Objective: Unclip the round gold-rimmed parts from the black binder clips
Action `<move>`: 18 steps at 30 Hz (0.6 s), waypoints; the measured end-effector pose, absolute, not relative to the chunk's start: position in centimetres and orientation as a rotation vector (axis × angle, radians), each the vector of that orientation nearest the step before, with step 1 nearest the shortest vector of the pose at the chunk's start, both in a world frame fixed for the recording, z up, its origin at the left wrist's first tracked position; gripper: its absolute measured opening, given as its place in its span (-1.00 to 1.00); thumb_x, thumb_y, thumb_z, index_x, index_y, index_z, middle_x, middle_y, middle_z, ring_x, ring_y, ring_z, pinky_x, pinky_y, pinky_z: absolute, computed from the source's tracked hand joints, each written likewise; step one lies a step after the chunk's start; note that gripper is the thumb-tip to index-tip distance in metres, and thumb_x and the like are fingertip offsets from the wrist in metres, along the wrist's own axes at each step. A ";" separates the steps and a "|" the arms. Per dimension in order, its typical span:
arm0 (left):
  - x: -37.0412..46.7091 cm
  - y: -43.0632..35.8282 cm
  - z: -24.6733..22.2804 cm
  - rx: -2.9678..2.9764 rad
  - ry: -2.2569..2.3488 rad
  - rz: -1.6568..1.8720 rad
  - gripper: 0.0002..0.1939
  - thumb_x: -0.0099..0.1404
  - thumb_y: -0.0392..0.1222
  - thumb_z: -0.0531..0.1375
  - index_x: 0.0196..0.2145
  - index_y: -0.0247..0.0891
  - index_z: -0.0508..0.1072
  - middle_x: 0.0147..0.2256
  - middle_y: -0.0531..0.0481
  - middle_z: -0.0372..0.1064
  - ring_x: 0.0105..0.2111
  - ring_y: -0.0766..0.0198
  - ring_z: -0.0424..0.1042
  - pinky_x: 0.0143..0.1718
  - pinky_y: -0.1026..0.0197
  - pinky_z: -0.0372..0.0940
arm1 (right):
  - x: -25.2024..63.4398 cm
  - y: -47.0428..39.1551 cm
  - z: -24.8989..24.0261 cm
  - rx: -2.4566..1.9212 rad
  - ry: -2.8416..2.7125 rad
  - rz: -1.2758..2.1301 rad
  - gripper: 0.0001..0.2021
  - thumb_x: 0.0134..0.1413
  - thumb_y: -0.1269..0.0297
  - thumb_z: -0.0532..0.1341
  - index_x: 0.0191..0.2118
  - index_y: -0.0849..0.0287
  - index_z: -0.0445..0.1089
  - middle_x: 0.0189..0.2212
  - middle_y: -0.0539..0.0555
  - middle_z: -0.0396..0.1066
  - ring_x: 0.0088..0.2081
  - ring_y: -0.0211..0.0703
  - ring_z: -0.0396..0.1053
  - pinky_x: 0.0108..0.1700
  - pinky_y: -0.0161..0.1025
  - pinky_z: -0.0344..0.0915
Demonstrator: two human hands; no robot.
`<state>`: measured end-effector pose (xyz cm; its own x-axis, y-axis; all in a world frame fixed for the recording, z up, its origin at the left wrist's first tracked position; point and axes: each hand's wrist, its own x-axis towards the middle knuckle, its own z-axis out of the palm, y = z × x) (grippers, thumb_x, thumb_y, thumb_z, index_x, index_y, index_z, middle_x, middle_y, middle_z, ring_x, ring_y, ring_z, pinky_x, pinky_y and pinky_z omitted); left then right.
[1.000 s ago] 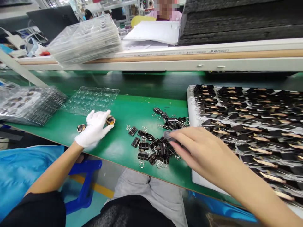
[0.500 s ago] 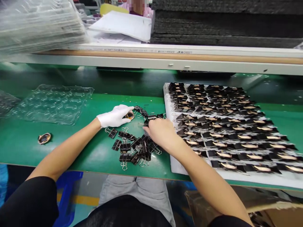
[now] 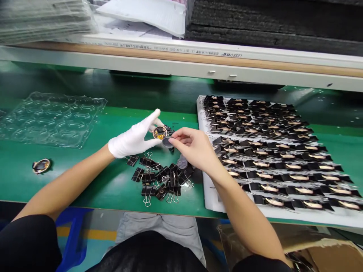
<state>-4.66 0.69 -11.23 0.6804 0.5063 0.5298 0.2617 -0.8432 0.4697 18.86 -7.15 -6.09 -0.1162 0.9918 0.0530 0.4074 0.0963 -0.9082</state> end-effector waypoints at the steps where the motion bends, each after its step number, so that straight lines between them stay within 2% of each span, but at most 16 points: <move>1: -4.3 0.3 -10.7 2.549 0.570 1.013 -0.06 0.47 -0.13 0.19 0.54 -0.13 -0.34 0.10 -0.20 0.39 0.02 0.16 0.50 0.11 0.00 0.45 | 18.5 -7.2 -6.2 -1.370 -1.556 1.037 -0.67 0.07 -0.03 0.44 -0.28 0.16 0.51 -0.35 0.09 0.56 -0.39 -0.14 0.51 -0.31 -0.16 0.51; 4: -3.6 -0.9 -9.5 2.572 0.571 1.136 -0.10 0.47 -0.15 0.18 0.54 -0.13 -0.28 0.12 -0.21 0.37 0.07 0.13 0.49 0.11 0.00 0.47 | 17.7 -7.3 -6.5 -1.256 -1.385 1.129 -0.61 0.03 -0.07 0.47 -0.26 0.15 0.46 -0.27 0.07 0.55 -0.35 -0.19 0.52 -0.26 -0.17 0.58; 8: -3.0 -2.1 -8.7 2.469 0.655 1.252 -0.32 0.49 -0.24 0.11 0.48 -0.15 0.02 0.09 -0.19 0.44 0.07 0.16 0.50 0.11 0.05 0.48 | 17.1 -7.6 -6.5 -1.154 -1.270 1.195 -0.59 0.01 -0.06 0.50 -0.26 0.11 0.40 -0.34 0.01 0.53 -0.27 -0.18 0.56 -0.09 -0.11 0.63; 11: -2.7 -2.6 -8.6 2.446 0.762 1.321 -0.45 0.49 -0.30 0.07 0.39 -0.15 0.21 0.07 -0.14 0.49 0.04 0.22 0.53 0.11 0.10 0.49 | 16.8 -7.8 -6.6 -1.154 -1.244 1.174 -0.58 -0.01 -0.06 0.51 -0.27 0.11 0.41 -0.34 0.02 0.54 -0.25 -0.16 0.58 -0.06 -0.09 0.64; 16: -2.8 -2.4 -9.0 2.607 0.812 1.293 -0.47 0.45 -0.34 0.11 0.34 -0.28 0.27 0.14 -0.20 0.49 0.10 0.21 0.54 0.09 0.16 0.50 | 16.7 -7.9 -6.7 -1.140 -1.180 1.240 -0.59 -0.02 -0.04 0.53 -0.27 0.13 0.43 -0.32 0.02 0.58 -0.27 -0.18 0.61 -0.07 -0.13 0.64; 18: -2.9 -2.1 -9.2 2.658 0.826 1.328 -0.52 0.46 -0.33 0.12 0.30 -0.32 0.33 0.09 -0.19 0.53 0.06 0.23 0.57 0.07 0.19 0.50 | 16.7 -7.9 -6.7 -1.135 -1.141 1.296 -0.58 -0.02 -0.05 0.53 -0.28 0.13 0.42 -0.32 0.01 0.60 -0.28 -0.19 0.62 -0.05 -0.14 0.63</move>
